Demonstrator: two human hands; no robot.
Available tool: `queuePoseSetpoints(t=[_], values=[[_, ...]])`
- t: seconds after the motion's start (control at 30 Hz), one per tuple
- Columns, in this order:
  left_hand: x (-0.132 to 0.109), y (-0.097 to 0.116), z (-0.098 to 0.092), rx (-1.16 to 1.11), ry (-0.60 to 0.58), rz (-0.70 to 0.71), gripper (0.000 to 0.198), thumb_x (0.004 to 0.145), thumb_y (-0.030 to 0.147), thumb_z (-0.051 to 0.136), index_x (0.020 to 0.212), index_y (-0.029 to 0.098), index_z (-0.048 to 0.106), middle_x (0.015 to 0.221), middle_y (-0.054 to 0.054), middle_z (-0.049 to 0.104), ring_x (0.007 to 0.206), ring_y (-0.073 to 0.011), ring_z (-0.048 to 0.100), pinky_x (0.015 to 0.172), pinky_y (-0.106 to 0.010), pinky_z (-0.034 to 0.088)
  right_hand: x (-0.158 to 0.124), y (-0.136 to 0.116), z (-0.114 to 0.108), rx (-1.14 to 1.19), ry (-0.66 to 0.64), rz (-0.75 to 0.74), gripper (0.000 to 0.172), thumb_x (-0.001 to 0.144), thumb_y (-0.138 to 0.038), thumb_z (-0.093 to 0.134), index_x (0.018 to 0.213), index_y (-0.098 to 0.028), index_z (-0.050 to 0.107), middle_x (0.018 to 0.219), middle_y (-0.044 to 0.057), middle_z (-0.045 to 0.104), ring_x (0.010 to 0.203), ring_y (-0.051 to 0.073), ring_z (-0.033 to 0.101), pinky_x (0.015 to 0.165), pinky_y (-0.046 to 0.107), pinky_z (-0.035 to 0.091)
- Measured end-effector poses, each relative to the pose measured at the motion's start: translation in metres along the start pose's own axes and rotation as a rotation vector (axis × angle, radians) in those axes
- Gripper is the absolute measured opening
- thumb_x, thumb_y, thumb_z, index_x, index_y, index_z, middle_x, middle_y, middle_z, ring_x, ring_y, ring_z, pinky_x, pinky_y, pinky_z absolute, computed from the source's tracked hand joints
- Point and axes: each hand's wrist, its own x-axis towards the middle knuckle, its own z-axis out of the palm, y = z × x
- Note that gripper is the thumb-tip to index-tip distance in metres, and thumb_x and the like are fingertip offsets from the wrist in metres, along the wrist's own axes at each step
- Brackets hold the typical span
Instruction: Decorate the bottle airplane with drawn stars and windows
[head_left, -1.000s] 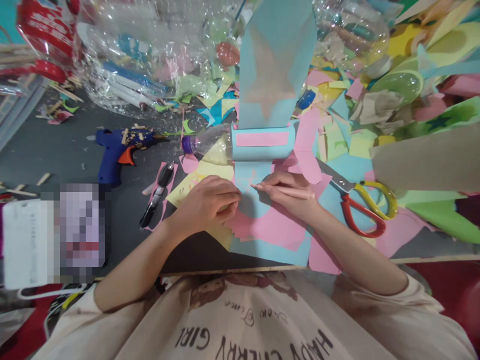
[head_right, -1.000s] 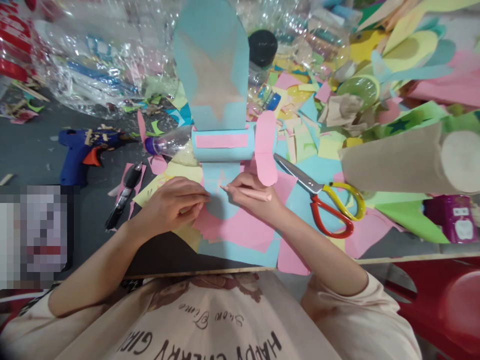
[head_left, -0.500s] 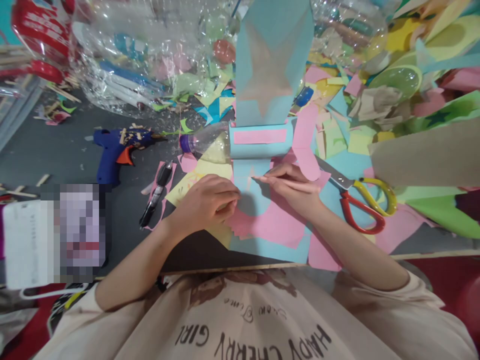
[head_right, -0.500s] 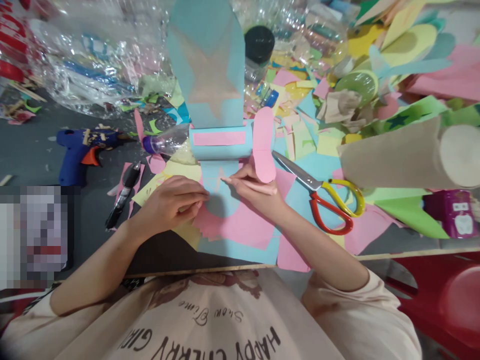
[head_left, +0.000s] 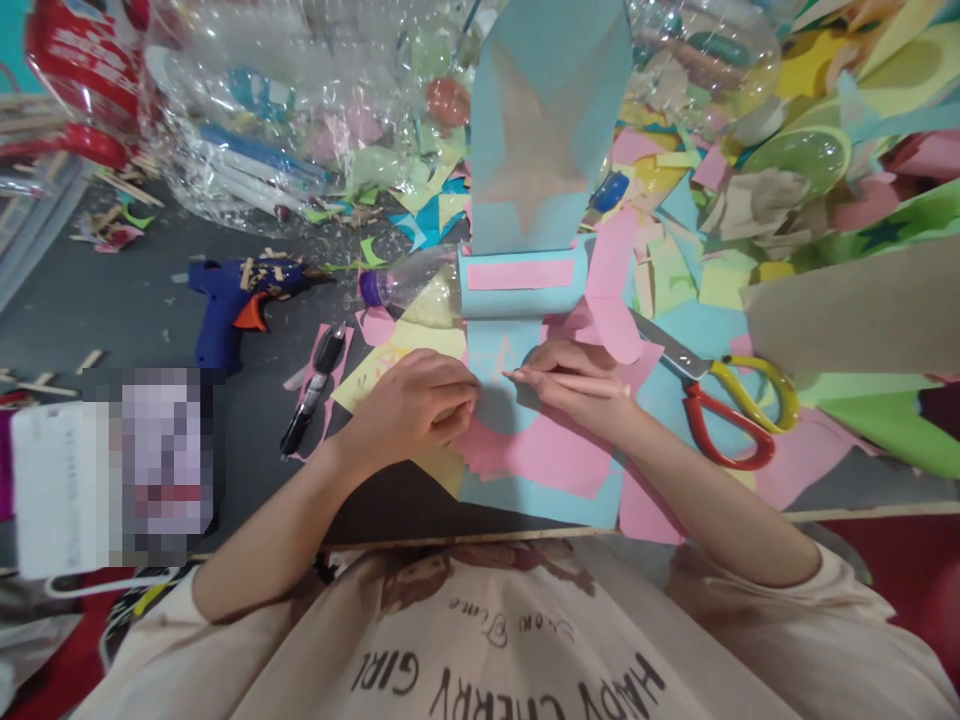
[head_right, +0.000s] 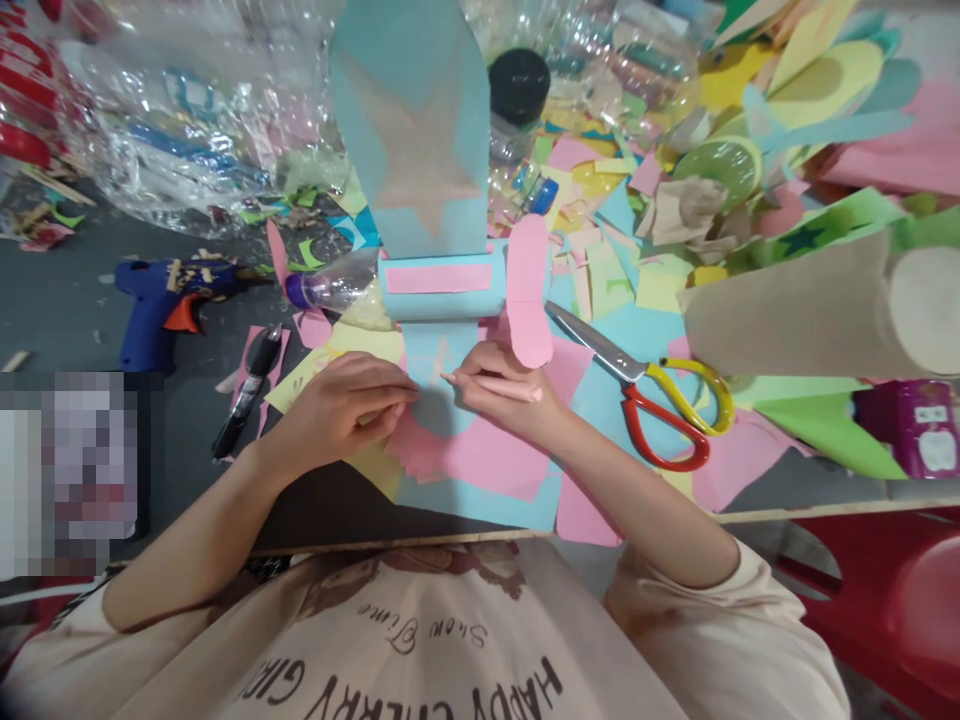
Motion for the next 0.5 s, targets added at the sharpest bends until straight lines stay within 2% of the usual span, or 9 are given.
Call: queuePoseSetpoints(t=[0.1, 0.23, 0.37, 0.5], values=[[-0.0002, 0.0002, -0.0004, -0.004, -0.015, -0.013, 0.024, 0.093, 0.014, 0.048, 0.090, 0.017, 0.071, 0.093, -0.004, 0.075, 0.085, -0.0158, 0.068, 0.082, -0.031, 0.051, -0.0002, 0.0003, -0.0012, -0.021, -0.072, -0.020, 0.027, 0.087, -0.037, 0.062, 0.064, -0.022, 0.060, 0.067, 0.002, 0.062, 0.067, 0.017, 0.059, 0.065, 0.032, 0.050], [-0.0010, -0.0006, -0.0002, -0.012, -0.042, -0.041, 0.024, 0.093, 0.016, 0.047, 0.091, 0.020, 0.071, 0.094, -0.003, 0.075, 0.087, -0.0160, 0.068, 0.084, -0.032, 0.052, -0.0012, 0.0021, -0.0033, 0.026, -0.098, -0.090, 0.025, 0.085, -0.029, 0.062, 0.062, -0.022, 0.058, 0.065, 0.001, 0.061, 0.065, 0.016, 0.059, 0.064, 0.032, 0.048], [-0.0004, -0.0007, -0.0003, -0.014, -0.028, -0.036, 0.024, 0.093, 0.016, 0.046, 0.090, 0.020, 0.070, 0.093, -0.003, 0.075, 0.087, -0.0157, 0.068, 0.085, -0.032, 0.052, -0.0020, 0.0036, -0.0030, 0.154, -0.038, -0.043, 0.020, 0.086, -0.031, 0.062, 0.069, -0.022, 0.064, 0.069, 0.002, 0.064, 0.065, 0.016, 0.061, 0.058, 0.030, 0.047], [0.0007, 0.0005, -0.0010, -0.014, -0.008, -0.007, 0.024, 0.093, 0.014, 0.046, 0.087, 0.017, 0.069, 0.090, -0.004, 0.075, 0.083, -0.0155, 0.067, 0.081, -0.031, 0.051, -0.0014, 0.0013, -0.0007, 0.107, 0.004, -0.050, 0.022, 0.087, -0.034, 0.063, 0.068, -0.022, 0.065, 0.068, 0.002, 0.064, 0.065, 0.016, 0.060, 0.061, 0.032, 0.048]])
